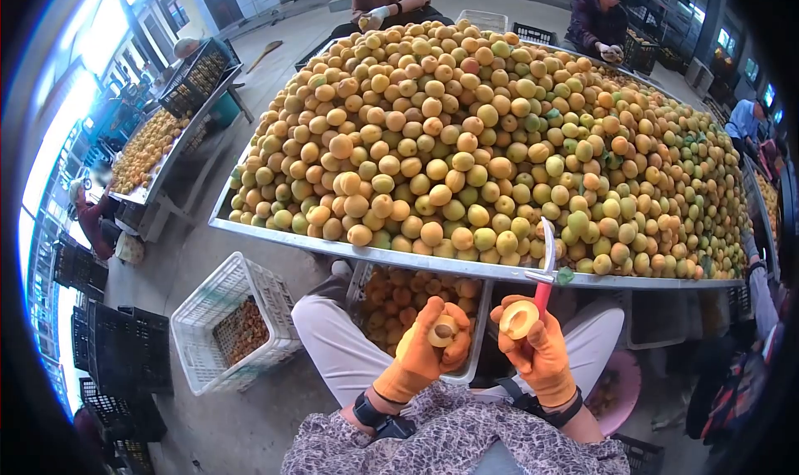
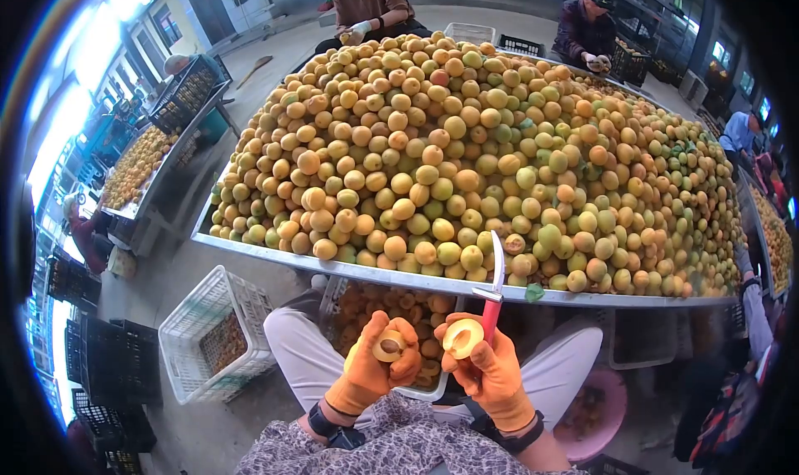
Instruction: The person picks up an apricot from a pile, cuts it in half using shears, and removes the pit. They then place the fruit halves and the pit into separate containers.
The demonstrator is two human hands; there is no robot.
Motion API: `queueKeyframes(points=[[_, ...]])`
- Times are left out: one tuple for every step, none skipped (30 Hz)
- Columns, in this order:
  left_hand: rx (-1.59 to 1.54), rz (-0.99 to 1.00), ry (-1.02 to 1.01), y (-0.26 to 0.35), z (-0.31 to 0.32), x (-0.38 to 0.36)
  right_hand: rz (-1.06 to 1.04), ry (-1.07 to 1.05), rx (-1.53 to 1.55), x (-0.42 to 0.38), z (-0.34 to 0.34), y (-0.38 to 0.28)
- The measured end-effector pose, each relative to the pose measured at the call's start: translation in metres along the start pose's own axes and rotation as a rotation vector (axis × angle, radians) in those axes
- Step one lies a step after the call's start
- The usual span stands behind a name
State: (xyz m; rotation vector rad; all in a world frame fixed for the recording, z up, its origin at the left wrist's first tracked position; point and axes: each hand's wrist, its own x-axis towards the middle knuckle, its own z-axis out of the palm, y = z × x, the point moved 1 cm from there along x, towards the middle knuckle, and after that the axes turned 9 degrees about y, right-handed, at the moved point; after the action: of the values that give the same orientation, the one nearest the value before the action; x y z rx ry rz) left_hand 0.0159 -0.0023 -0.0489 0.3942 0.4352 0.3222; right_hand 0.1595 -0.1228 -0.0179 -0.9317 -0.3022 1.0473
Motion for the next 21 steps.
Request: queueKeyframes(points=[[0.046, 0.018, 0.064, 0.001, 0.000, -0.002, 0.006, -0.037, 0.018, 0.001, -0.003, 0.002], [0.093, 0.034, 0.128, 0.002, -0.002, -0.004, 0.012, -0.073, 0.037, 0.001, -0.004, 0.003], [0.101, 0.027, 0.125, 0.003, -0.008, -0.004, 0.010, -0.070, 0.034, 0.001, -0.003, 0.003], [0.099, 0.025, 0.123, 0.004, -0.012, -0.004, 0.018, -0.061, 0.054, 0.001, -0.001, 0.003], [0.055, -0.013, 0.142, 0.005, -0.015, -0.005, 0.028, -0.054, 0.074, 0.001, 0.000, 0.004], [0.012, -0.048, 0.165, 0.005, -0.019, -0.006, 0.033, -0.056, 0.075, 0.002, 0.001, 0.005], [-0.052, -0.069, 0.154, 0.006, -0.025, -0.005, 0.020, -0.038, 0.067, 0.003, 0.002, 0.007], [-0.053, -0.060, 0.166, 0.006, -0.029, -0.007, 0.009, -0.023, 0.060, 0.004, 0.004, 0.009], [-0.073, -0.068, 0.204, 0.006, -0.033, -0.008, -0.007, -0.021, 0.052, 0.005, 0.005, 0.011], [-0.094, -0.077, 0.242, 0.005, -0.036, -0.009, 0.006, -0.029, 0.058, 0.007, 0.007, 0.014], [-0.080, -0.071, 0.253, 0.005, -0.040, -0.010, -0.041, -0.022, 0.002, 0.008, 0.008, 0.017], [-0.082, -0.065, 0.267, 0.006, -0.044, -0.011, -0.090, -0.012, -0.055, 0.009, 0.009, 0.019], [-0.104, -0.088, 0.241, 0.007, -0.046, -0.012, -0.071, 0.006, -0.128, 0.010, 0.013, 0.017], [-0.125, -0.110, 0.213, 0.008, -0.047, -0.013, -0.064, 0.003, -0.124, 0.013, 0.015, 0.019], [-0.140, -0.089, 0.201, 0.008, -0.048, -0.014, -0.015, 0.000, -0.282, 0.014, 0.016, 0.021], [-0.140, -0.088, 0.206, 0.007, -0.048, -0.016, 0.033, -0.003, -0.441, 0.016, 0.016, 0.023], [-0.142, -0.067, 0.204, 0.008, -0.048, -0.017, 0.057, 0.040, -0.491, 0.014, 0.022, 0.020], [-0.146, -0.045, 0.201, 0.008, -0.048, -0.018, 0.059, 0.037, -0.490, 0.013, 0.024, 0.020], [-0.147, -0.044, 0.205, 0.007, -0.048, -0.019, 0.053, 0.041, -0.479, 0.013, 0.026, 0.020], [-0.114, -0.035, 0.218, 0.007, -0.047, -0.020, 0.047, 0.048, -0.467, 0.012, 0.026, 0.020], [-0.079, -0.025, 0.230, 0.006, -0.047, -0.020, 0.047, 0.048, -0.465, 0.012, 0.026, 0.022]])
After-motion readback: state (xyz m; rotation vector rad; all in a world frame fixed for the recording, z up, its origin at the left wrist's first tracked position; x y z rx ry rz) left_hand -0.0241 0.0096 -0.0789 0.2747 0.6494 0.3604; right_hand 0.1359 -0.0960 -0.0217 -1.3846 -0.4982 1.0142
